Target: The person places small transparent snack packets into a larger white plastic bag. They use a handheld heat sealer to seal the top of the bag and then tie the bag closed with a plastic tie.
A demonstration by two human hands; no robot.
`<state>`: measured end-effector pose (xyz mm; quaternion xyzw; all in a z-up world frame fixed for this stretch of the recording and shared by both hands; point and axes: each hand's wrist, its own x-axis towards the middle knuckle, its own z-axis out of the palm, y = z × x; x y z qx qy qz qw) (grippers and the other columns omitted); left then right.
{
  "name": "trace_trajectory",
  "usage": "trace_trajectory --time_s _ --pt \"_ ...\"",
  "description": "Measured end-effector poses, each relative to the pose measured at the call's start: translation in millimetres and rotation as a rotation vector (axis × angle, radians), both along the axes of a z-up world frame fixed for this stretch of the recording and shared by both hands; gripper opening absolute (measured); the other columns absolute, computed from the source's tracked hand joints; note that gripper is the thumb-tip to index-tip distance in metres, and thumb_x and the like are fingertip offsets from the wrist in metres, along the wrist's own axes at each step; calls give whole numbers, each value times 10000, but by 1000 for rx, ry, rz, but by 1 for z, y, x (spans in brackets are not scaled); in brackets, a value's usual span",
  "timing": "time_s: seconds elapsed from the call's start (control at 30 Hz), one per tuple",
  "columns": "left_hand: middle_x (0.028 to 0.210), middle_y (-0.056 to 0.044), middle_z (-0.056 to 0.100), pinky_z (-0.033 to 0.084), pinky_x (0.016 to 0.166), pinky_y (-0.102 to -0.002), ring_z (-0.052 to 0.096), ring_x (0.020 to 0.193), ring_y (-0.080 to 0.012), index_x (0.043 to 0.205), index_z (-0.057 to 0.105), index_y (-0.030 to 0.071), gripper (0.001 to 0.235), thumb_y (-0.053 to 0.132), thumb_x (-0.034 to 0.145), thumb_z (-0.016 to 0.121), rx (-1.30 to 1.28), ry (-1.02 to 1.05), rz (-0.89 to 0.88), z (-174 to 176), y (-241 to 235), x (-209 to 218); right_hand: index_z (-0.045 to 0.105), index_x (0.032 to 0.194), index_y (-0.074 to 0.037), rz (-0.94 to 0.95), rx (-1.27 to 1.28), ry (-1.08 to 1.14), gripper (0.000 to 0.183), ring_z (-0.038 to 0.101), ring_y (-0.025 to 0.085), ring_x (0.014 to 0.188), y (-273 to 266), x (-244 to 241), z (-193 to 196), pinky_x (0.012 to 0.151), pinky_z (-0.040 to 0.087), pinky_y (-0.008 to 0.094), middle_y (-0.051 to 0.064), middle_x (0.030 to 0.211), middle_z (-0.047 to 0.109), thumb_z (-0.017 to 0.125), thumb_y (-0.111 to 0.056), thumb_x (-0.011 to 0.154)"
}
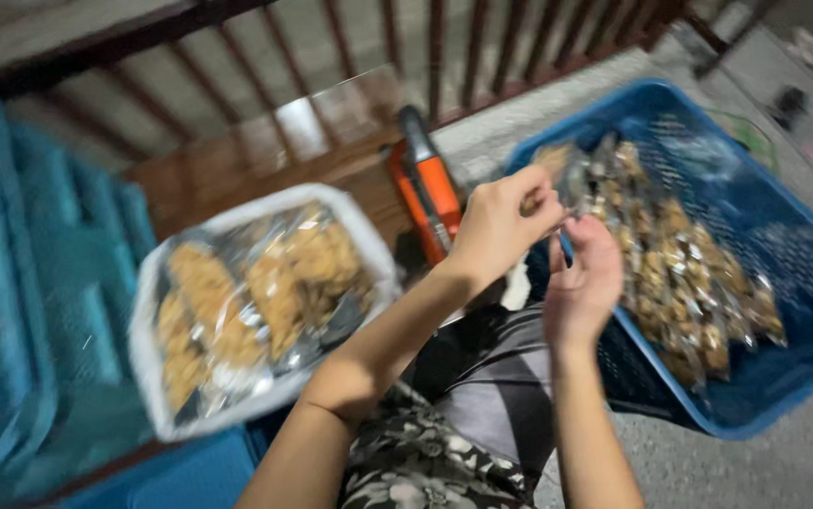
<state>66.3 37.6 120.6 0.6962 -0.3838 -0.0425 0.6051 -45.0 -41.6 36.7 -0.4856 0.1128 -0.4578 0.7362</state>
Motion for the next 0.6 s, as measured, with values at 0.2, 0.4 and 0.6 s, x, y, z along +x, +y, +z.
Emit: trace_trajectory --time_s 0.2,0.4,0.6 --pt "1139 -128 731 596 916 -333 733 1051 -252 1168 670 33 280 150 923 736 105 -523 -100 49 138 -26 468 1482 -66 748 601 146 771 641 317 1274 27 9 75 1100 463 517 163 1432 596 515 -613 941" --pt "1341 -54 712 495 1143 -423 673 1279 -254 1144 615 123 302 203 923 805 203 -660 -64 31 251 -18 319 1622 -151 866 231 404 861 598 251 1126 98 52 65 930 530 434 124 1290 560 717 -103 860" --pt "1464 -219 508 369 1106 -541 473 1350 -437 1322 602 151 525 368 891 809 635 -350 570 -16 328 2 274 1647 -173 1007 -13 557 992 585 223 1172 176 88 28 963 511 327 151 1332 572 730 4 784"
